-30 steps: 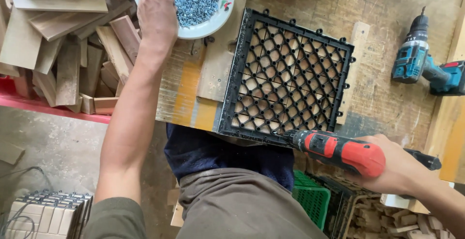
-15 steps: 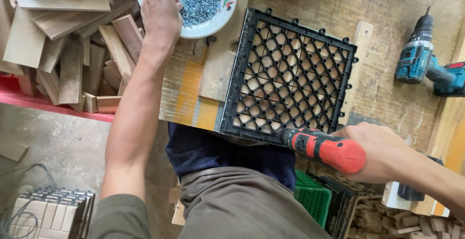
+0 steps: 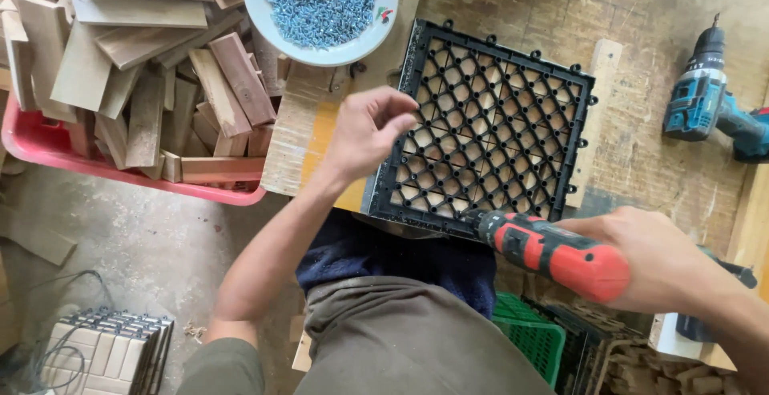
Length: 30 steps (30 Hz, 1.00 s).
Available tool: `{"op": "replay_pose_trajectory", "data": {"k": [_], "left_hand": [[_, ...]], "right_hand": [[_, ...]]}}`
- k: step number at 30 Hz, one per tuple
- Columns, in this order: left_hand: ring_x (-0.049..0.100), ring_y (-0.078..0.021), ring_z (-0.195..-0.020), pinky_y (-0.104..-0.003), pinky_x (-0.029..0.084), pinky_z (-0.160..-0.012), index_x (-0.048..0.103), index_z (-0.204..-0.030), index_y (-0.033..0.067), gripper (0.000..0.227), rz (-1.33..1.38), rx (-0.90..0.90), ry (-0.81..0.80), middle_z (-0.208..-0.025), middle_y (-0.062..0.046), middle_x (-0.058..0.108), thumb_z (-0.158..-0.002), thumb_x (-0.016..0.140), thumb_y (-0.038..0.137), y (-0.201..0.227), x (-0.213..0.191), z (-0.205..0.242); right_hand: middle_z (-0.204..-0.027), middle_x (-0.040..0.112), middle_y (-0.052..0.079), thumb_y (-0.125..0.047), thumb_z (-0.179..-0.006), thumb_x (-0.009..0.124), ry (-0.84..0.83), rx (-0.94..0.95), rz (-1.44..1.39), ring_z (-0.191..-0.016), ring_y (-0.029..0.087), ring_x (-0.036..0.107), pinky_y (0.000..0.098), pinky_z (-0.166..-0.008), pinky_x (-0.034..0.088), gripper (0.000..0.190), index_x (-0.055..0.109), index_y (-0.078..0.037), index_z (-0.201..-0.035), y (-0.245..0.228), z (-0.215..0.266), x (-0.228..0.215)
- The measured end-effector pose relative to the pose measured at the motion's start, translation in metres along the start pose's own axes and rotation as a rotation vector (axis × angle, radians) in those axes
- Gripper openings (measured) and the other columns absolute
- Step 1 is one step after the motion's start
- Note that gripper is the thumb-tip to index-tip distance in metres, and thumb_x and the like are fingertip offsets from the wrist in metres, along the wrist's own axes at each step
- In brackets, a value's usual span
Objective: The person uses a cordless drill to drive screws into a black plastic grid frame, securing small wooden tiles arranged in a basket-weave pattern. The person then flips the frame over to reveal the completed wooden tile surface.
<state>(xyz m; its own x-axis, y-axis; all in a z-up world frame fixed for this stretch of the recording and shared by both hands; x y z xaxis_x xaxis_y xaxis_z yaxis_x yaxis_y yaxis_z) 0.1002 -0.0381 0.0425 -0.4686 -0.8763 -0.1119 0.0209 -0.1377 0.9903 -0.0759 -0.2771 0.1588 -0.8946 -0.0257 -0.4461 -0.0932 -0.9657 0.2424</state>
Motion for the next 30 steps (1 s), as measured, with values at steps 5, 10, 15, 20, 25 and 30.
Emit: {"op": "replay_pose_trajectory", "data": {"k": [5,10,15,20,25,30], "left_hand": [[0.067,-0.0116,-0.063,-0.022,0.058,-0.061,0.077,-0.091,-0.0019,0.01,0.491,-0.222,-0.077,-0.077,-0.011,0.076,-0.094,0.073,0.007,-0.038,0.055,0.048],[0.071,-0.0134,-0.067,-0.02,0.058,-0.061,0.072,-0.094,-0.0016,0.018,0.879,-0.454,-0.003,-0.085,-0.016,0.077,-0.095,0.072,0.016,-0.061,0.092,0.076],[0.074,-0.0159,-0.072,-0.022,0.063,-0.064,0.069,-0.097,-0.0016,0.016,1.012,-0.482,-0.018,-0.091,-0.016,0.076,-0.095,0.071,0.014,-0.067,0.097,0.081],[0.073,-0.0145,-0.069,-0.019,0.062,-0.061,0.069,-0.097,-0.0032,0.021,1.025,-0.538,-0.063,-0.088,-0.017,0.076,-0.095,0.071,0.017,-0.054,0.098,0.092],[0.071,-0.0126,-0.069,-0.018,0.061,-0.06,0.066,-0.096,-0.0004,0.019,1.106,-0.61,-0.03,-0.087,-0.013,0.074,-0.098,0.069,0.018,-0.058,0.097,0.096],[0.069,-0.0129,-0.066,-0.019,0.059,-0.056,0.065,-0.094,0.0026,0.021,1.099,-0.602,0.053,-0.081,-0.013,0.072,-0.095,0.072,0.022,-0.061,0.092,0.095]], "right_hand": [[-0.053,0.072,-0.001,-0.024,-0.065,0.077,0.422,-0.4,-0.614,-0.048,0.018,0.056,0.0291,-0.051,0.053,0.037,0.08,-0.031,-0.1,0.042,-0.006,0.056],[-0.05,0.066,-0.005,-0.029,-0.072,0.078,0.666,-0.71,-0.814,-0.039,0.013,0.053,0.027,-0.043,0.051,0.014,0.077,-0.017,-0.081,0.03,0.016,0.056],[-0.071,0.082,-0.004,-0.025,-0.076,0.074,0.688,-0.803,-0.876,-0.058,0.01,0.079,0.0265,-0.058,0.064,0.019,0.079,-0.014,-0.09,0.021,0.013,0.065],[-0.063,0.076,-0.006,-0.028,-0.081,0.07,0.71,-0.867,-0.857,-0.049,0.009,0.071,0.0236,-0.053,0.059,0.014,0.075,-0.016,-0.085,0.008,0.016,0.057],[-0.064,0.075,-0.003,-0.027,-0.075,0.073,0.748,-0.83,-0.792,-0.046,0.014,0.069,0.0255,-0.053,0.059,0.014,0.074,-0.017,-0.085,0.004,0.012,0.055],[-0.06,0.07,-0.002,-0.022,-0.072,0.076,0.716,-0.778,-0.845,-0.045,0.014,0.057,0.027,-0.049,0.054,0.014,0.073,-0.014,-0.084,-0.001,0.012,0.054]]}}
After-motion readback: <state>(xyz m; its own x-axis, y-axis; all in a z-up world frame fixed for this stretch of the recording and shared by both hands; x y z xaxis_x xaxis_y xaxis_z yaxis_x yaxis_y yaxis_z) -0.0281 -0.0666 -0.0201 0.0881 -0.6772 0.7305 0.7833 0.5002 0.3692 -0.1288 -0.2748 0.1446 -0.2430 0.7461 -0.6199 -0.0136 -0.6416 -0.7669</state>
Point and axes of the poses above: each hand's wrist, its own z-axis away from the middle knuckle, its own x-axis out of the palm, y = z × x, the point moved 6 cm from there along -z, towards the middle knuckle
